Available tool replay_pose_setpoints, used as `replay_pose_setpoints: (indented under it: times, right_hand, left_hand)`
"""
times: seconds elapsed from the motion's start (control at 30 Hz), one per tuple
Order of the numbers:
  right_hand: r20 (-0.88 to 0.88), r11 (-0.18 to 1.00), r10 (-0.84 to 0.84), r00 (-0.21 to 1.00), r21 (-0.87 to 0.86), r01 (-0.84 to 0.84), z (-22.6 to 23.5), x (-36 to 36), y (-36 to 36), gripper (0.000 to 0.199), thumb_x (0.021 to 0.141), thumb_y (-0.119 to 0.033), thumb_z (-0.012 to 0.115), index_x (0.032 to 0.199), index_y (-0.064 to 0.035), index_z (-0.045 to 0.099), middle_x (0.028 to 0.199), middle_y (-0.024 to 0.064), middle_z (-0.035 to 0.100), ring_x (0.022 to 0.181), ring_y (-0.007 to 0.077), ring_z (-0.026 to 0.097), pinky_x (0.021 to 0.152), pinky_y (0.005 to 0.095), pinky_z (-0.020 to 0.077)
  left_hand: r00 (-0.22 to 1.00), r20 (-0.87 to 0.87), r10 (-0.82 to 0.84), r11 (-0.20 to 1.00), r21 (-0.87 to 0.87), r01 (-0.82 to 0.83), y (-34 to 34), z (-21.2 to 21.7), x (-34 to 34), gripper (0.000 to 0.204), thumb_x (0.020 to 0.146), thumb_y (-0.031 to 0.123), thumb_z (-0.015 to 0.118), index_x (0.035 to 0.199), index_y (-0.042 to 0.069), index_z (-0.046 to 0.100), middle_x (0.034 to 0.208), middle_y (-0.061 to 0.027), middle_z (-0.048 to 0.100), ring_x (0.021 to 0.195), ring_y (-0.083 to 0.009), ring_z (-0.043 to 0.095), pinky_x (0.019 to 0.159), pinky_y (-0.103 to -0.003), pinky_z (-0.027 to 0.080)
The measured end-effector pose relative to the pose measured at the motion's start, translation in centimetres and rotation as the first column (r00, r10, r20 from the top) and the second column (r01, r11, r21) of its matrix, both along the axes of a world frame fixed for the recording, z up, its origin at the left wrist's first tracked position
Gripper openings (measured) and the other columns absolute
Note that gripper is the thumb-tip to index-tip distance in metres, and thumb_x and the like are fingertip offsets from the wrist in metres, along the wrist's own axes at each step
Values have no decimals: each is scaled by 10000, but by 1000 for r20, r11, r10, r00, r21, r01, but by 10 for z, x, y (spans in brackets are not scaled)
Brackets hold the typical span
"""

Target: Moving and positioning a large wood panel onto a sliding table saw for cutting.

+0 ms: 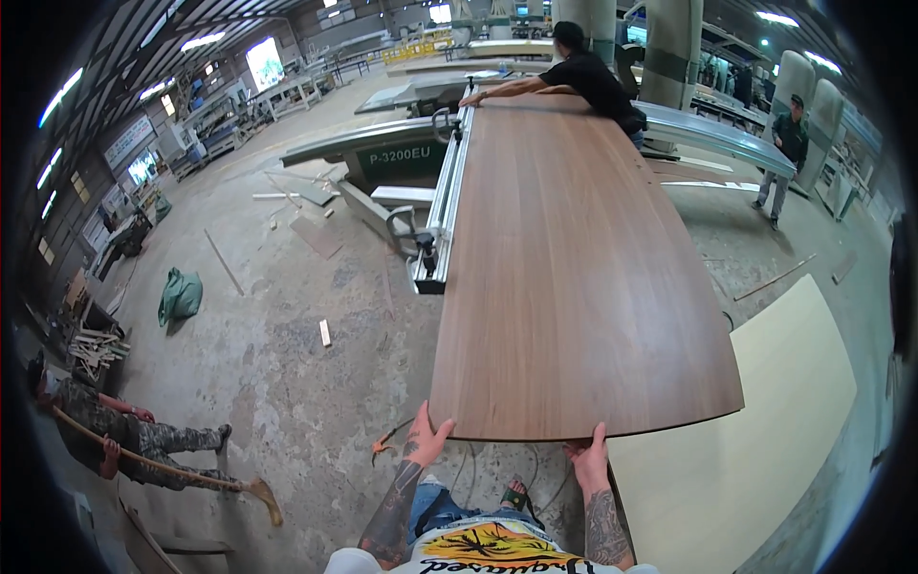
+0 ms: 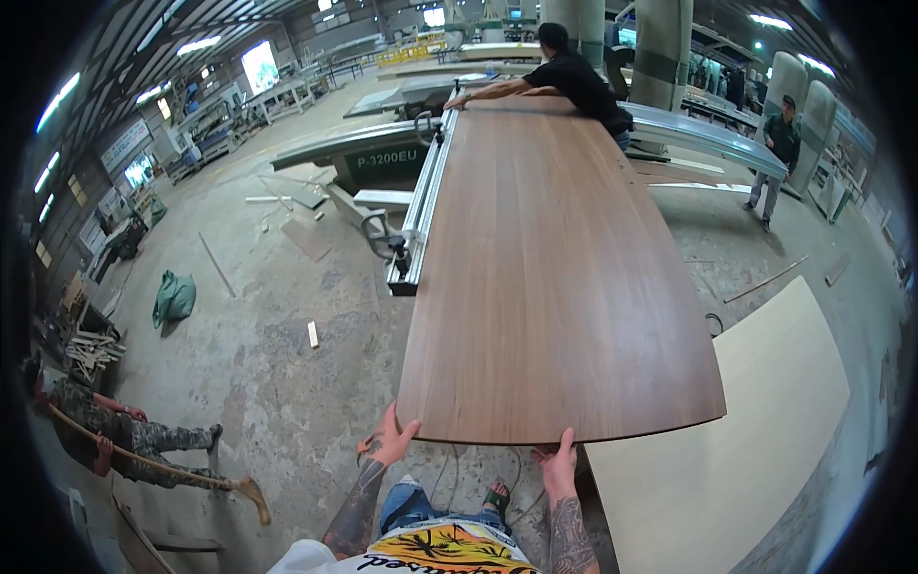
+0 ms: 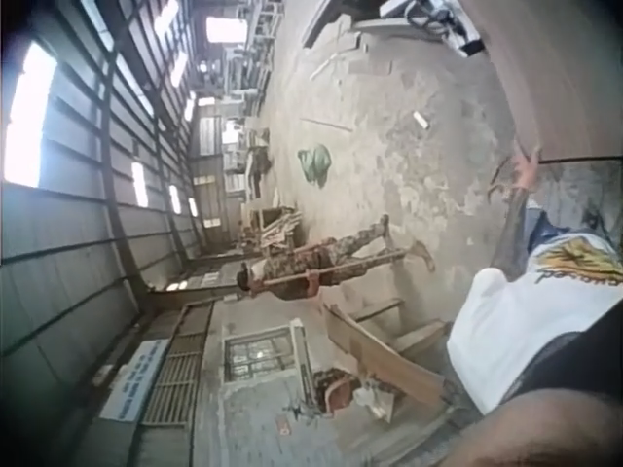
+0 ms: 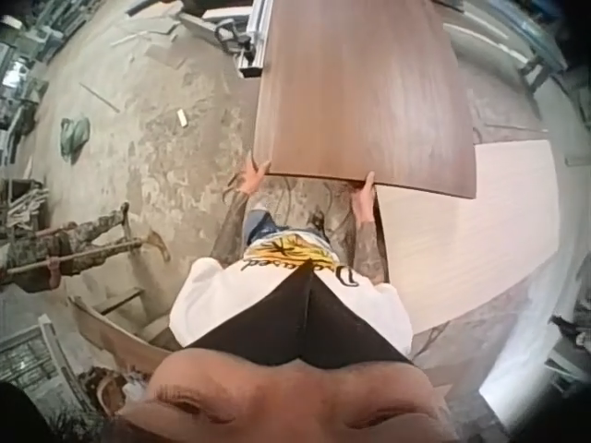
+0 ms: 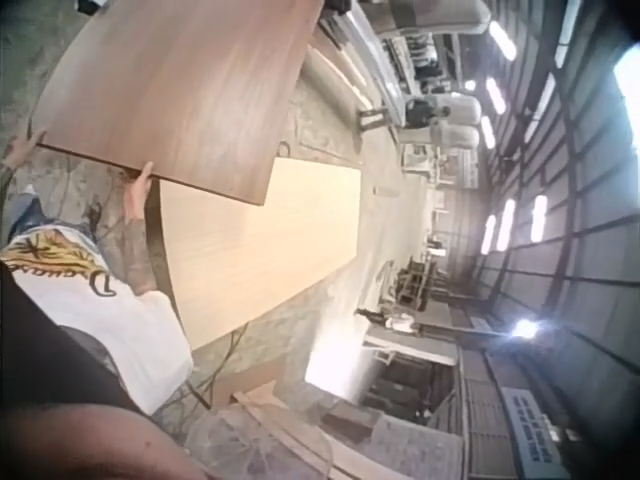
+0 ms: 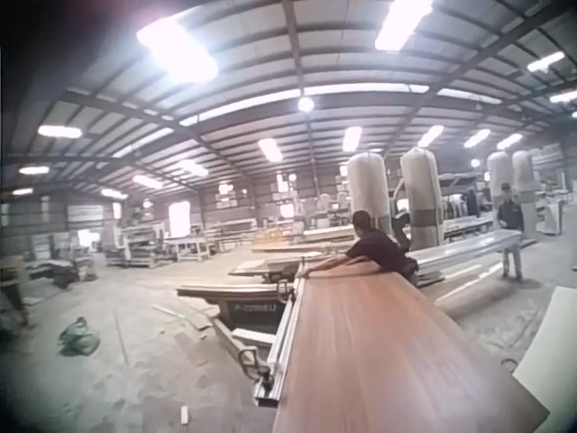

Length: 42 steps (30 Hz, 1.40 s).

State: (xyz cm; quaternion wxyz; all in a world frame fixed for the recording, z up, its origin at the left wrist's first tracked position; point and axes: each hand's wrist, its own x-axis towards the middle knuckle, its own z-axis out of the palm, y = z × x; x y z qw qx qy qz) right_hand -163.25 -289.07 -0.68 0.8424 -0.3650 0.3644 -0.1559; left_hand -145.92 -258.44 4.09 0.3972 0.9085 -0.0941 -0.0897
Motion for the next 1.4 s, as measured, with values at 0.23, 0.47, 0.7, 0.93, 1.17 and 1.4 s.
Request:
replay_pose_setpoints:
  times: [0.23,0.47,0.7,0.93,1.17,1.4]
  right_hand:
    - [-29,955,-295,955,7,295,-4,2,-4,660,863,-650,480,1287,-145,444,1236,48,513,1099,216,489,923,433,411]
    - [9,944,-327,945,-45,327,12,54,72,682,877,-619,484,1360,-146,394,1348,52,465,1224,243,444,992,483,361]
    - [-47,896,-429,902,-147,418,18,99,166,741,913,-548,485,1435,-122,176,1396,112,368,1225,308,446,935,494,445]
    - [-112,868,-445,888,-300,397,0,95,156,768,907,-584,461,1437,-108,175,1418,116,333,1252,290,414,969,494,416]
    - [-236,826,-428,872,-493,272,11,93,152,872,916,-613,395,1459,-2,93,1474,163,257,1337,273,302,1079,397,298]
    - [-305,817,-429,850,-532,222,34,92,151,928,920,-618,370,1436,87,59,1500,220,188,1389,287,213,1126,361,188]
  left_hand:
    - [960,-244,-137,977,-193,90,-12,-34,8,905,791,497,672,1422,20,233,1339,-223,453,1224,-332,464,992,-414,387]
    - [807,-386,-447,850,-464,249,-45,-43,16,989,781,546,666,1424,-33,186,1218,-229,521,1092,-299,550,937,-370,435]
    - [663,-297,-687,707,-485,515,-27,-55,49,902,797,491,666,1425,7,237,1050,-127,627,926,-274,608,799,-357,481]
    - [708,-239,-664,726,-431,536,1,-90,77,772,813,450,658,1395,61,333,1019,-95,647,901,-235,626,794,-355,483]
    - [687,-426,-589,801,-420,427,4,-83,71,682,849,420,630,1373,58,384,1007,-103,647,830,-182,649,737,-312,504]
    - [628,-460,-627,774,-459,436,-20,-50,55,666,895,403,587,1386,27,340,1004,-118,638,848,-181,655,729,-302,505]
